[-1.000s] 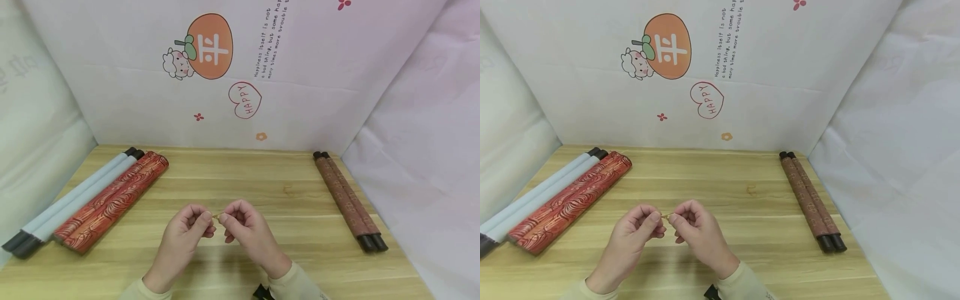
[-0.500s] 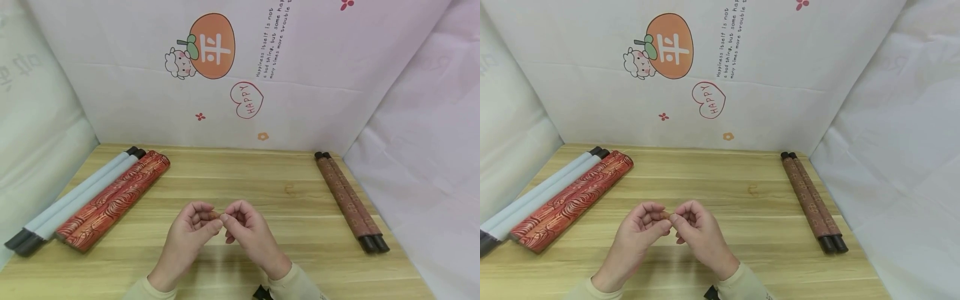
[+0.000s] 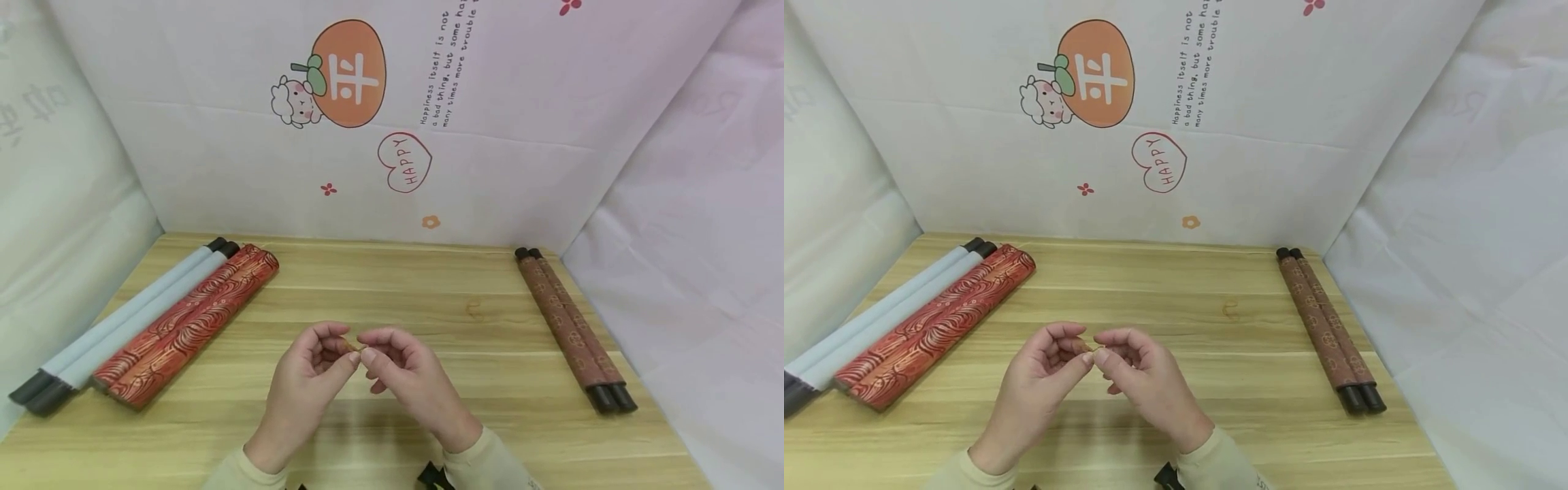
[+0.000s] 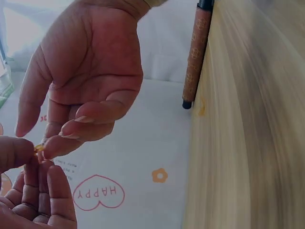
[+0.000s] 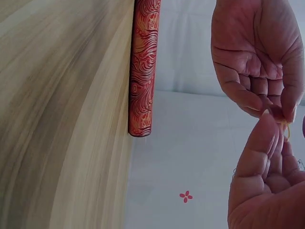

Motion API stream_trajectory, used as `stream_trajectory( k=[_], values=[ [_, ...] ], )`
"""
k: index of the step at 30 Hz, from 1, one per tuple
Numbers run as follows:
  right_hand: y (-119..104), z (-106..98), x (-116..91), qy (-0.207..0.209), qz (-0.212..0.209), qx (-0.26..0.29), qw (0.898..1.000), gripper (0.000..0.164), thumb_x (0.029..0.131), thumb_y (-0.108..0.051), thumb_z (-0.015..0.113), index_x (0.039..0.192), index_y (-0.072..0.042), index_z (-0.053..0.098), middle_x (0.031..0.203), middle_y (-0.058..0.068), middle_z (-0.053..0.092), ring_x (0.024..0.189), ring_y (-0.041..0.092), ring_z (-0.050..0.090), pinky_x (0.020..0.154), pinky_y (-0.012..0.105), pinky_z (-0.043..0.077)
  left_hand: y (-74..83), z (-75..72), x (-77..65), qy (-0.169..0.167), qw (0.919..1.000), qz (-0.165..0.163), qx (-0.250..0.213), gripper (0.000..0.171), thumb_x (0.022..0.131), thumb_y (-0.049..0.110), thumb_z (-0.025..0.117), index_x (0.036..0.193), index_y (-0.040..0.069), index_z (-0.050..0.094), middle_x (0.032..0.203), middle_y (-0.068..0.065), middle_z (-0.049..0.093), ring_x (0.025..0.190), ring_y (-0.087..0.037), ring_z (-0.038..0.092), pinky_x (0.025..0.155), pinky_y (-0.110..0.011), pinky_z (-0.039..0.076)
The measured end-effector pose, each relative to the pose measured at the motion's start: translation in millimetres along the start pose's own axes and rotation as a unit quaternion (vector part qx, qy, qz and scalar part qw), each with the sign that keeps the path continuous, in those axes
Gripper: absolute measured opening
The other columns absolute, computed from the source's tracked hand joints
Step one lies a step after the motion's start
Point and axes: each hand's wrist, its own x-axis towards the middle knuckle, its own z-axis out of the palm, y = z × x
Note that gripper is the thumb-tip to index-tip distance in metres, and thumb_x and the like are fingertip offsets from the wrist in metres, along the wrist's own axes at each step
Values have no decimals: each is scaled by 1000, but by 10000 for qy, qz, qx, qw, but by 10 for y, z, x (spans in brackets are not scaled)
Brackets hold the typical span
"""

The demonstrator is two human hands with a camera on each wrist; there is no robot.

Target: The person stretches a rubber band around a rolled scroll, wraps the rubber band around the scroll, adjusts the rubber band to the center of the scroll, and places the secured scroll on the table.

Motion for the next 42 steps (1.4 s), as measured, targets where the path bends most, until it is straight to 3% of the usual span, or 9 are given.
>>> stream_trajectory(
  k=[4, 7, 14, 20, 25, 28, 32, 39, 42],
  values=[
    [-24, -23, 25, 37, -90, -322, 9994, 18, 103, -27, 67, 114, -16, 73, 108, 4, 72, 89, 19, 66, 74, 37, 63, 9, -2, 24, -91, 9972, 154, 727, 32, 91, 11, 79, 120, 18, 67, 96, 1, 70, 83, -15, 68, 75, -27, 59],
    [-35, -34, 45, 41, -151, -430, 9990, 17, 105, -29, 64, 109, -15, 72, 101, 4, 70, 88, 20, 65, 74, 37, 63, 19, -6, 36, -211, 9960, 169, 846, 30, 91, 11, 78, 119, 19, 69, 95, 2, 70, 83, -15, 68, 74, -27, 58],
    [-37, 0, 40, 162, -262, -228, 9993, 20, 108, -27, 59, 111, -9, 66, 105, 10, 67, 95, 22, 65, 77, 38, 63, 53, -13, 58, -371, 9986, -368, 97, 20, 96, 11, 72, 116, 15, 73, 99, -7, 70, 85, -20, 67, 75, -28, 58],
    [-19, -3, 32, 603, -541, -51, 9967, 19, 109, -25, 56, 111, -7, 62, 106, 14, 64, 86, 20, 65, 72, 37, 64, 65, -28, 66, -180, 9947, -896, -475, 16, 99, 13, 68, 111, 3, 74, 101, -10, 71, 84, -21, 69, 78, -30, 59],
    [-5, -17, 40, 629, -756, -119, 9951, 15, 107, -20, 60, 109, -6, 65, 102, 20, 65, 78, 15, 62, 67, 33, 62, 35, -31, 71, -417, 9945, -768, -577, 27, 100, 18, 70, 124, 8, 71, 112, -14, 71, 91, -22, 72, 81, -33, 62],
    [8, 5, 34, 478, -737, -165, 9960, 16, 106, -19, 62, 108, -4, 67, 99, 22, 66, 77, 12, 62, 67, 32, 62, 21, -11, 71, -406, 9972, -541, -330, 23, 98, 24, 74, 117, 11, 75, 105, -14, 73, 88, -20, 72, 78, -32, 61],
    [19, 26, 25, 546, -636, -157, 9964, 17, 105, -20, 63, 108, -4, 68, 97, 20, 66, 75, 12, 62, 66, 32, 62, 12, 3, 60, -124, 9981, -557, -245, 16, 97, 24, 75, 107, 12, 76, 95, -8, 75, 84, -19, 72, 76, -31, 61],
    [19, 34, 21, 497, -553, -106, 9972, 17, 106, -21, 62, 111, -5, 68, 99, 15, 66, 75, 13, 63, 64, 32, 62, 4, 23, 32, -112, 9931, -539, -1036, 19, 104, 14, 63, 116, -1, 64, 101, -10, 71, 83, -18, 71, 76, -31, 61],
    [21, 36, 14, 426, -544, -97, 9976, 17, 105, -20, 62, 112, -5, 67, 99, 15, 66, 76, 12, 63, 65, 32, 61, -15, 39, 23, -137, 9917, -420, -1211, 19, 106, 12, 59, 120, -1, 59, 102, -10, 68, 80, -17, 70, 73, -31, 62]
  ],
)
